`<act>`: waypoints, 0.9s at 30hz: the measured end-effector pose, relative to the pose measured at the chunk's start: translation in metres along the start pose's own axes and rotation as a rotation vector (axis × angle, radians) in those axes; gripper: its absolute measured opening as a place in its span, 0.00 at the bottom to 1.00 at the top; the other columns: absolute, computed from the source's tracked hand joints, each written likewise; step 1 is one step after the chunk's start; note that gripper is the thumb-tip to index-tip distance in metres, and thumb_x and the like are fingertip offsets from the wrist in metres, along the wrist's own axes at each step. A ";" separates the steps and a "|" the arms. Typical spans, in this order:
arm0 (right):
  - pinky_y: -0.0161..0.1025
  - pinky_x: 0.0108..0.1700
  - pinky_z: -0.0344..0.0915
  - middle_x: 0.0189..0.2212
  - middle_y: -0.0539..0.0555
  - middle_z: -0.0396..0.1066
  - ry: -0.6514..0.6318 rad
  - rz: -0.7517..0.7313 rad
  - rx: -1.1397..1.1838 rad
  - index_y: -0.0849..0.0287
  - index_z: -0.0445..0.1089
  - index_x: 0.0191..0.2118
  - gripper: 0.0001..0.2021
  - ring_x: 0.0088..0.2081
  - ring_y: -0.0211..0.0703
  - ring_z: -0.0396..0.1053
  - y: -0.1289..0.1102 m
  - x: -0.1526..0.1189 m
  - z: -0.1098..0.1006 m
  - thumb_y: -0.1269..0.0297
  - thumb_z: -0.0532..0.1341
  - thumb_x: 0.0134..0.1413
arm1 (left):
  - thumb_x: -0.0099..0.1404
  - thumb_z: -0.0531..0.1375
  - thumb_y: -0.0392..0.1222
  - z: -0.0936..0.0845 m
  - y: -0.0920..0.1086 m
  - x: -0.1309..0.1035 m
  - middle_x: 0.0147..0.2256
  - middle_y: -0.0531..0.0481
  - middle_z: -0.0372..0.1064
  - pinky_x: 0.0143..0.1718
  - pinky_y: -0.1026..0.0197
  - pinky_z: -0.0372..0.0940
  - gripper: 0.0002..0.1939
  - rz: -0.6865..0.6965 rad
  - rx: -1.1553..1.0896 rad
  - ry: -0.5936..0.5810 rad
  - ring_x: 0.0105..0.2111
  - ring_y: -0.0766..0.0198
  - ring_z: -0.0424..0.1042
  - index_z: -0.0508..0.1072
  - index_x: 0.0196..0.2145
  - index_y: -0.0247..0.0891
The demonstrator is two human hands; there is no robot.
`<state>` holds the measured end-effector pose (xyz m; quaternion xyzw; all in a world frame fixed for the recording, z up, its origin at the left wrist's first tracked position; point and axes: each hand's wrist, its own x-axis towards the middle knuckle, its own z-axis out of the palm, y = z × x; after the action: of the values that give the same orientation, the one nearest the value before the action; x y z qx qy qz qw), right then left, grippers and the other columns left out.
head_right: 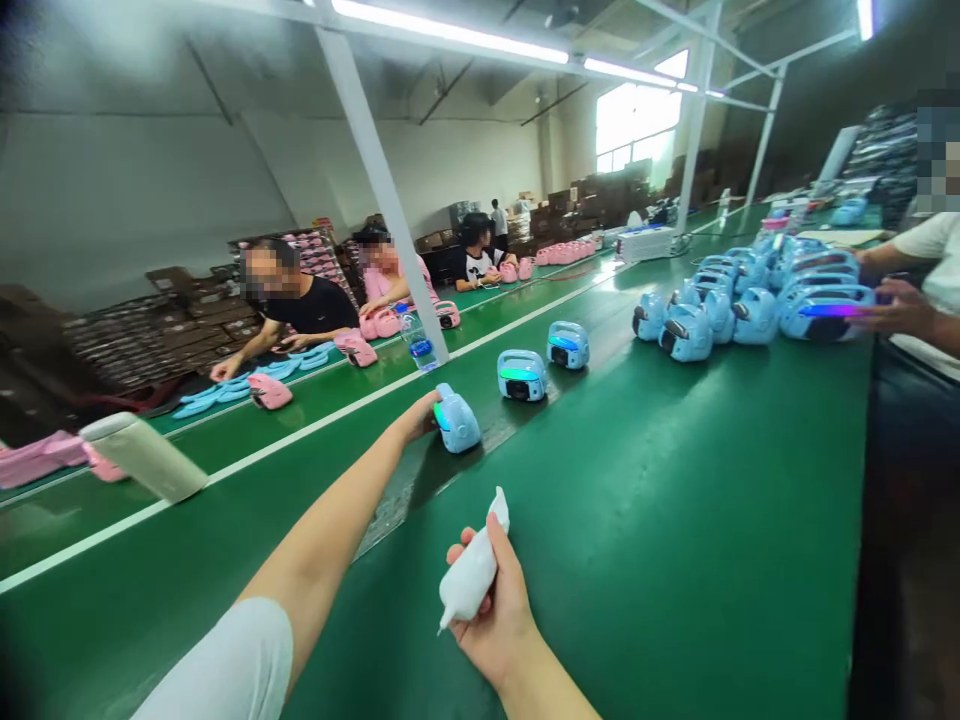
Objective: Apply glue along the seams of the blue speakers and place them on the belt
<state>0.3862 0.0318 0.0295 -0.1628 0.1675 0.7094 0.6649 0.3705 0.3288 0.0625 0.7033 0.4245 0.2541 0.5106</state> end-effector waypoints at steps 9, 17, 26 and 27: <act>0.24 0.16 0.54 0.41 0.59 0.63 -0.103 -0.130 0.038 0.66 0.61 0.49 0.09 0.19 0.30 0.55 -0.016 -0.007 0.008 0.67 0.53 0.69 | 0.64 0.58 0.46 -0.040 -0.015 -0.054 0.50 0.44 0.64 0.52 0.46 0.62 0.19 0.090 0.101 -0.217 0.50 0.54 0.64 0.67 0.50 0.33; 0.19 0.15 0.55 0.35 0.53 0.65 -0.314 -0.224 -0.160 0.68 0.62 0.52 0.40 0.17 0.24 0.52 -0.024 -0.024 -0.005 0.66 0.80 0.33 | 0.64 0.58 0.43 -0.037 -0.001 -0.119 0.44 0.46 0.67 0.50 0.50 0.63 0.11 0.077 -0.009 0.026 0.47 0.58 0.66 0.70 0.39 0.32; 0.29 0.19 0.65 0.29 0.52 0.62 -0.605 -0.133 -0.523 0.57 0.70 0.36 0.31 0.19 0.33 0.58 0.055 -0.091 0.018 0.48 0.80 0.27 | 0.62 0.53 0.47 -0.129 -0.023 -0.342 0.34 0.45 0.71 0.38 0.53 0.68 0.14 -0.347 -0.700 0.317 0.35 0.60 0.71 0.71 0.35 0.33; 0.29 0.20 0.65 0.32 0.54 0.63 -0.616 -0.140 -0.575 0.56 0.71 0.38 0.30 0.20 0.34 0.59 0.068 -0.094 0.017 0.47 0.79 0.30 | 0.61 0.53 0.47 -0.135 -0.027 -0.374 0.34 0.44 0.71 0.37 0.51 0.69 0.14 -0.404 -0.766 0.335 0.33 0.58 0.72 0.71 0.34 0.33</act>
<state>0.3240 -0.0487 0.0885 -0.1332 -0.2549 0.6960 0.6580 0.0639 0.0795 0.1131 0.3166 0.5052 0.3983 0.6970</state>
